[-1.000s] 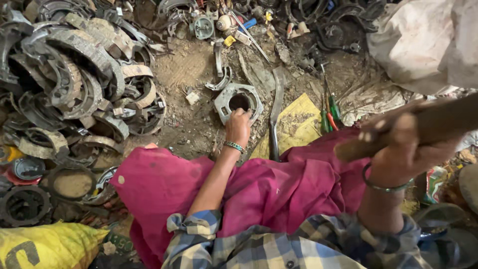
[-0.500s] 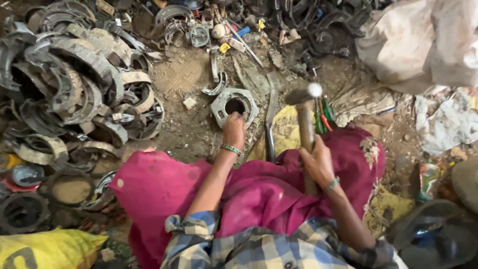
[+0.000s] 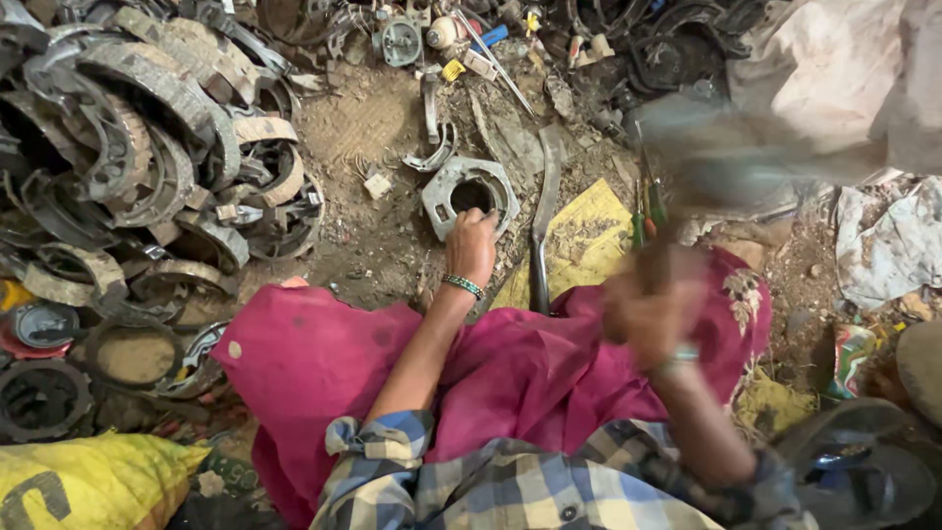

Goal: The person sits on the ground in a scrap yard and cuts a metal hub-like part. They hold a curved blade against the metal piece and repeatedly strike the blade with a hammer, repositioning the piece between strikes, then handle the cut piece at the end.

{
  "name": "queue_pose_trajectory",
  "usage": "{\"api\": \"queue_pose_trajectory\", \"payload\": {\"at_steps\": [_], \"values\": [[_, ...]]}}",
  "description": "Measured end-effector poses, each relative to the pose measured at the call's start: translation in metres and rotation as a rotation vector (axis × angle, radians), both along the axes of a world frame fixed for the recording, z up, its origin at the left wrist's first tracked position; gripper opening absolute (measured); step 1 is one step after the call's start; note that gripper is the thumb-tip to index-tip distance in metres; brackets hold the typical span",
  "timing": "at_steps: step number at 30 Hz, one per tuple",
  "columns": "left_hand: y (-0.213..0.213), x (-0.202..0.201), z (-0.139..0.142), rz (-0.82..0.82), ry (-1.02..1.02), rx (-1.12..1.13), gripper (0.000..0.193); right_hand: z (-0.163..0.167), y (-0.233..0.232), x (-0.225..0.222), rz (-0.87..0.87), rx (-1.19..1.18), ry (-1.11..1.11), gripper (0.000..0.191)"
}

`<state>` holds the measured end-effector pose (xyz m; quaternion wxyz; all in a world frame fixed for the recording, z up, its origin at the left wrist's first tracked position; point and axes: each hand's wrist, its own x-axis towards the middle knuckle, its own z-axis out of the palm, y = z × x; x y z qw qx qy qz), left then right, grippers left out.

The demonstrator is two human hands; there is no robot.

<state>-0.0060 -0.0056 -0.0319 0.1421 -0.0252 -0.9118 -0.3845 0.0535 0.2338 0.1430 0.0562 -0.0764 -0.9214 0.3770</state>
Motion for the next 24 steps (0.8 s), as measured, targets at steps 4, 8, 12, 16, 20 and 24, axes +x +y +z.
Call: {"api": "queue_pose_trajectory", "payload": {"at_steps": [4, 8, 12, 16, 20, 24], "values": [[0.001, 0.0, -0.004, 0.017, -0.01, -0.127, 0.009, -0.063, -0.028, 0.002, 0.343, 0.147, -0.138, 0.04], [0.003, 0.002, -0.001, 0.007, 0.02, -0.051, 0.011, -0.032, -0.007, 0.007, 0.145, 0.026, -0.329, 0.033], [0.002, 0.007, -0.001, 0.026, 0.007, -0.022, 0.024, 0.042, 0.005, 0.016, 0.049, -0.255, -0.071, 0.03], [-0.001, 0.004, 0.007, 0.012, -0.011, -0.014, 0.031, 0.105, 0.011, -0.012, 0.234, -0.703, 0.673, 0.02], [-0.003, 0.001, 0.01, 0.003, -0.039, 0.007, 0.031, 0.098, 0.011, -0.03, 0.174, -0.72, 0.756, 0.03], [-0.002, 0.003, 0.005, 0.022, -0.049, -0.037, 0.031, -0.011, -0.023, -0.013, 0.143, 0.096, 0.003, 0.038]]}}
